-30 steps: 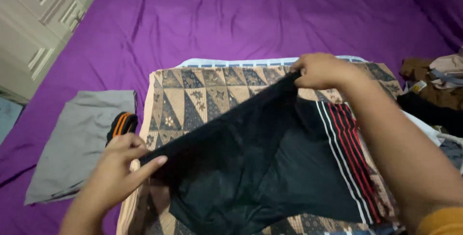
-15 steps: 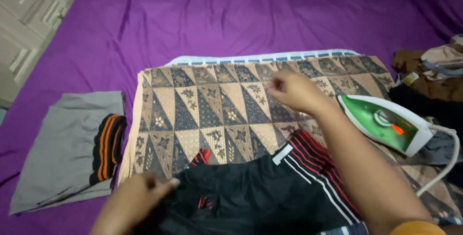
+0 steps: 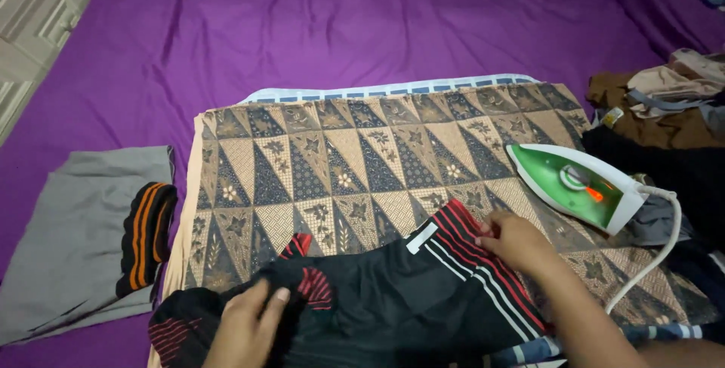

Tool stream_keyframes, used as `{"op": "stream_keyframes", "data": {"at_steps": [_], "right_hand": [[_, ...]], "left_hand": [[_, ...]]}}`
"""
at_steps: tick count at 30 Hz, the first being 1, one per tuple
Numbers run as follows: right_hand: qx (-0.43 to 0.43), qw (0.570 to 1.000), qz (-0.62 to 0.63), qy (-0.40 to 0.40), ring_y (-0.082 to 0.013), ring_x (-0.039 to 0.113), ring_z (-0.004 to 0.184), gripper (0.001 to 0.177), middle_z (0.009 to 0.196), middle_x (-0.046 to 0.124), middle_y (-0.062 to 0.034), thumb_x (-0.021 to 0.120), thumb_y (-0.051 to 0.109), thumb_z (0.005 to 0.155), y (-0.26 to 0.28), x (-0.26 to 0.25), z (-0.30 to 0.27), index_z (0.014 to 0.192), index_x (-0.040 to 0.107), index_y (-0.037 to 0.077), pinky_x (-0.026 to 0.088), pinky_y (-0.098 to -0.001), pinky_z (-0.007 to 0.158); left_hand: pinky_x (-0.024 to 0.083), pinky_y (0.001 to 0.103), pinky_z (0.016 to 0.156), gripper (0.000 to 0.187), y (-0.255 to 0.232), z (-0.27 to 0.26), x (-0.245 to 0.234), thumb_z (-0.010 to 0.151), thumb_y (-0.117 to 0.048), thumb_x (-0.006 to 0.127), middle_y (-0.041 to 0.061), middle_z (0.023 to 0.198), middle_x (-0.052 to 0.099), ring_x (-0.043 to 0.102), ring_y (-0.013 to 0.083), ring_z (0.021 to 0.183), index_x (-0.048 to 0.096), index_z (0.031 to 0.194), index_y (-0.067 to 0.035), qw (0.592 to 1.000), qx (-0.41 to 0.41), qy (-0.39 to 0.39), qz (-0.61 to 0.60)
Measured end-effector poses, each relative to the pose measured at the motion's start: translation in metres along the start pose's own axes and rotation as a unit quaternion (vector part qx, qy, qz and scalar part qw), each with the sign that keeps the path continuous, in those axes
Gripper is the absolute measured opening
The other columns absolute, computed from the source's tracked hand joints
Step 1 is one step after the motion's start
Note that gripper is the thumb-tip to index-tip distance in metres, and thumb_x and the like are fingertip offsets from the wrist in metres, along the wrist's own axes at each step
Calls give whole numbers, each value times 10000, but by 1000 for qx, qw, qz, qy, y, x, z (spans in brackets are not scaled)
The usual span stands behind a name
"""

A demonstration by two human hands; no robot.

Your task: Ironing a pair of black athletic shorts on an ironing board and then folding them.

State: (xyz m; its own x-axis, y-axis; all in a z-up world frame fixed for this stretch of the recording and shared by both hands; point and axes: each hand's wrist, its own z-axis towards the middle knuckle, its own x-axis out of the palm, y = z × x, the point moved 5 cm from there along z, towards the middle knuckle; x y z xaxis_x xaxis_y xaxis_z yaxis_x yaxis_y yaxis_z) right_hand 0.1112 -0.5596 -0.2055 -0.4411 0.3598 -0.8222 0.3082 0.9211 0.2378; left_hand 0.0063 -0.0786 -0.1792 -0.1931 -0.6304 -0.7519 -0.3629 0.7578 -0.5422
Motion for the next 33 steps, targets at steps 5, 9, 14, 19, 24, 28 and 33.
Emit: {"op": "stream_keyframes", "data": {"at_steps": [5,9,14,19,24,28,33], "right_hand": [[21,997,57,-38,-250,696,901,199,999,741,-75,750,308,905,5,-7,-12,869,692,121,513,-389,822],[57,990,124,-41,-173,578,675,163,898,764,-68,648,243,988,18,-32,-39,955,771,141,451,-312,625],[107,902,407,-95,-316,648,1044,155,1101,715,-153,595,205,1042,14,-89,-74,1028,656,64,489,-487,985],[-180,677,679,-219,-116,625,735,41,857,638,-14,620,165,1004,-104,-105,-5,1025,630,131,538,-228,716],[-102,706,604,-356,-47,628,784,247,996,671,52,764,141,891,-51,-169,-9,1119,706,215,541,-167,705],[-15,797,463,-387,-71,599,673,104,869,702,26,691,203,991,-16,-179,64,1071,746,241,482,-225,563],[-103,898,170,-392,-337,716,1004,267,1042,748,-127,696,215,959,29,-127,50,1205,769,140,559,-453,842]], "left_hand": [[555,397,952,823,-50,-39,-80,838,-145,732,209,1372,693,724,328,1071,436,1604,-192,903,-238,-8,-359],[497,384,915,508,-52,-28,-122,872,92,639,206,1169,761,665,286,1010,670,1373,10,892,-73,-55,-443],[485,254,861,256,-32,10,-155,956,-161,695,27,1009,726,630,121,920,762,1182,-61,923,1,-183,-339],[412,243,532,154,-67,-12,-177,903,-144,821,51,778,691,603,139,636,690,856,-76,911,-53,-192,-361],[449,259,665,274,-51,88,-173,875,-317,814,-7,829,620,565,108,716,659,876,-90,878,-8,-194,-437],[444,278,449,264,-33,218,-124,878,-401,779,-23,825,720,634,106,602,732,1013,-180,858,-5,-131,-496],[403,518,1139,802,-35,214,-82,942,-502,712,203,1574,444,473,362,1410,424,1569,-93,947,-5,-74,-313]]}}
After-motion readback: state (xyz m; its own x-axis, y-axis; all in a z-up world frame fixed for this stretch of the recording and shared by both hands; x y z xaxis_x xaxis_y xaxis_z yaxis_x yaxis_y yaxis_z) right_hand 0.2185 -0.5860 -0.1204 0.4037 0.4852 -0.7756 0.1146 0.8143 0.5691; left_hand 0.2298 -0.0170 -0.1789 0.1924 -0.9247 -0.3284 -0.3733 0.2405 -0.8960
